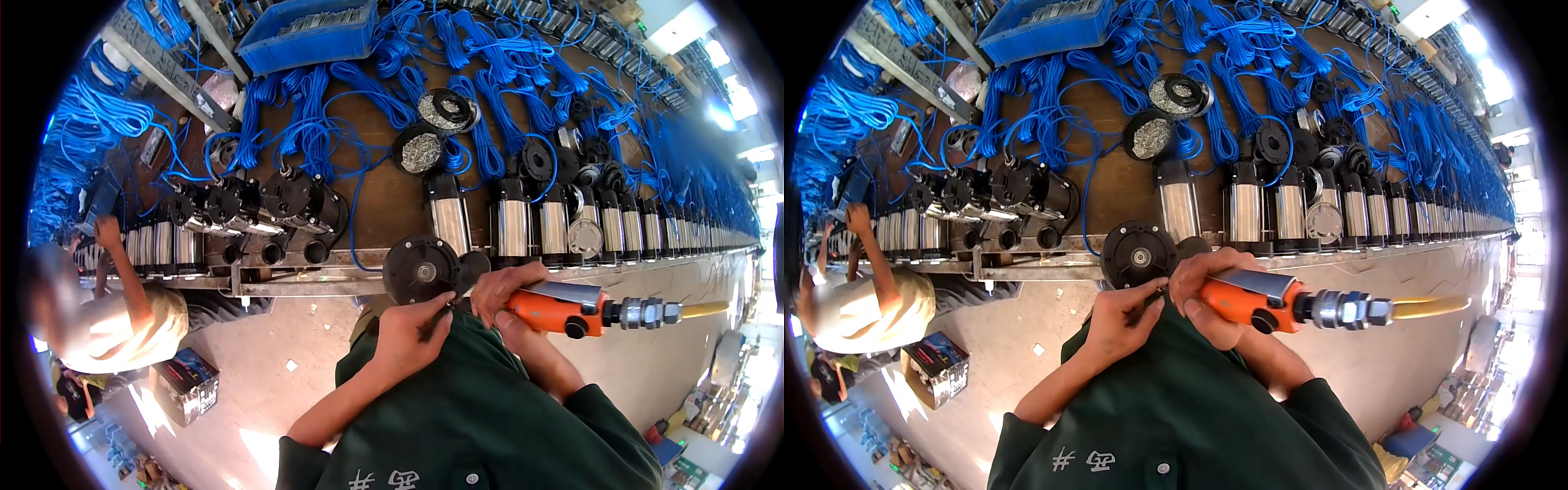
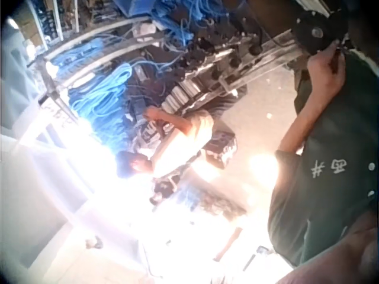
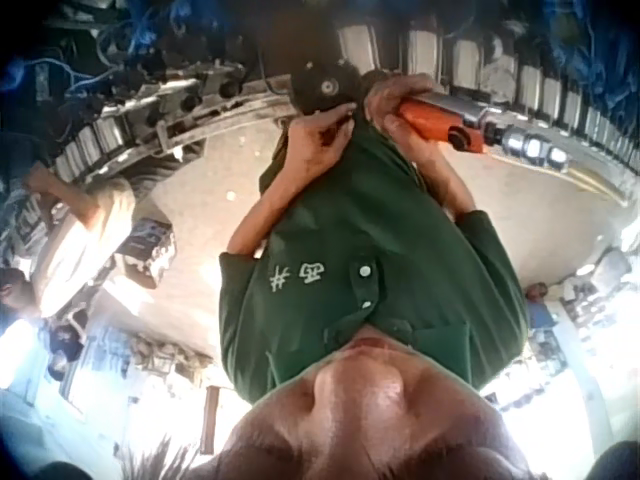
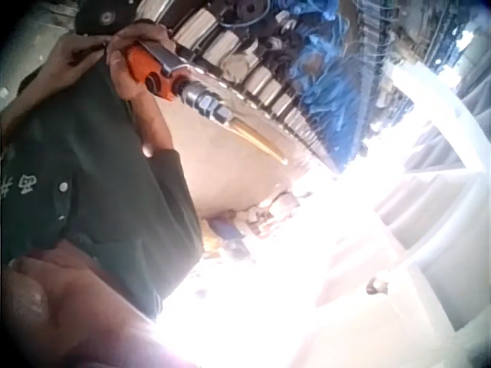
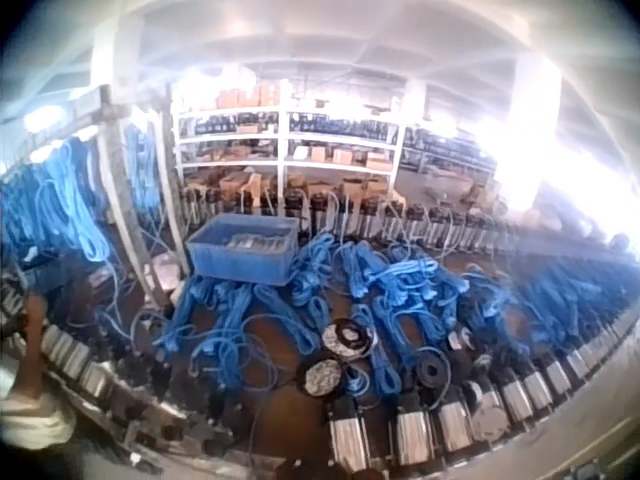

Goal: The person assembles pump components on a production line by placing a circular metal plate onto a pump body and securing it using an orange pneumatic screwdriver. The person handles several pumps in succession, picking up screws from a container and driving them into the plates.

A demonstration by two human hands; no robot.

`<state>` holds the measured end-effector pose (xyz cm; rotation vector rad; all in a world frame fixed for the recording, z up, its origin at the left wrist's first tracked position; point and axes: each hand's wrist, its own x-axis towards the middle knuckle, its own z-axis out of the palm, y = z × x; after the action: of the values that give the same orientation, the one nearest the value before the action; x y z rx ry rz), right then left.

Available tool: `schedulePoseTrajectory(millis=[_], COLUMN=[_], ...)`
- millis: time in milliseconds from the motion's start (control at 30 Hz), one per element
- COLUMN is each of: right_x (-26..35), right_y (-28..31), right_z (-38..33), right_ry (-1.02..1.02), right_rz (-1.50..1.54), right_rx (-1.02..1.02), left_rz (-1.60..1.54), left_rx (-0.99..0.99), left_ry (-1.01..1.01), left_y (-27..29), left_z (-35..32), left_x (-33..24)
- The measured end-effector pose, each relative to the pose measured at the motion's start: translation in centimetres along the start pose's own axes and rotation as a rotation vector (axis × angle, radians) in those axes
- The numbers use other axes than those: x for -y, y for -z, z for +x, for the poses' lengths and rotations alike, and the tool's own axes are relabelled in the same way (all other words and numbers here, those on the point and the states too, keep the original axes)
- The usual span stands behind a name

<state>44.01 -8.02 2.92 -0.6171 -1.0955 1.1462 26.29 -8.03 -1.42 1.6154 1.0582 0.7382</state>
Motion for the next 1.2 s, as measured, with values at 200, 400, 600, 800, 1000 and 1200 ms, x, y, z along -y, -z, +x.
schedulePoseTrajectory(millis=[200,400,600,800,1000,1200], right_x=[-1.6,-0.5,-1.8,-1.6,-1.8,-2.6], right_y=[0.2,-0.7,-0.1,-0.2,1.8,3.0], right_z=[-1.0,0.8,-0.5,-1.4,-1.6,-2.5], right_ry=[-0.060,-0.093,-0.101,-0.048,-0.049,-0.191], right_rz=[-0.298,-0.383,-0.381,-0.130,-0.060,-0.041], right_rx=[0.048,0.218,0.144,0.015,-0.151,-0.235], left_rz=[0.372,0.516,0.446,0.441,0.509,-0.574], left_rx=[-0.124,-0.265,-0.215,-0.044,0.000,-0.193], left_ry=[-0.112,-0.177,-0.244,-0.281,-0.285,0.311], left_y=[-0.9,0.1,0.3,0.5,0.2,1.6], left_z=[-0.5,-0.7,-0.4,-0.5,0.3,0.8], left_x=[0.9,1.7,2.8,2.7,2.2,3.4])
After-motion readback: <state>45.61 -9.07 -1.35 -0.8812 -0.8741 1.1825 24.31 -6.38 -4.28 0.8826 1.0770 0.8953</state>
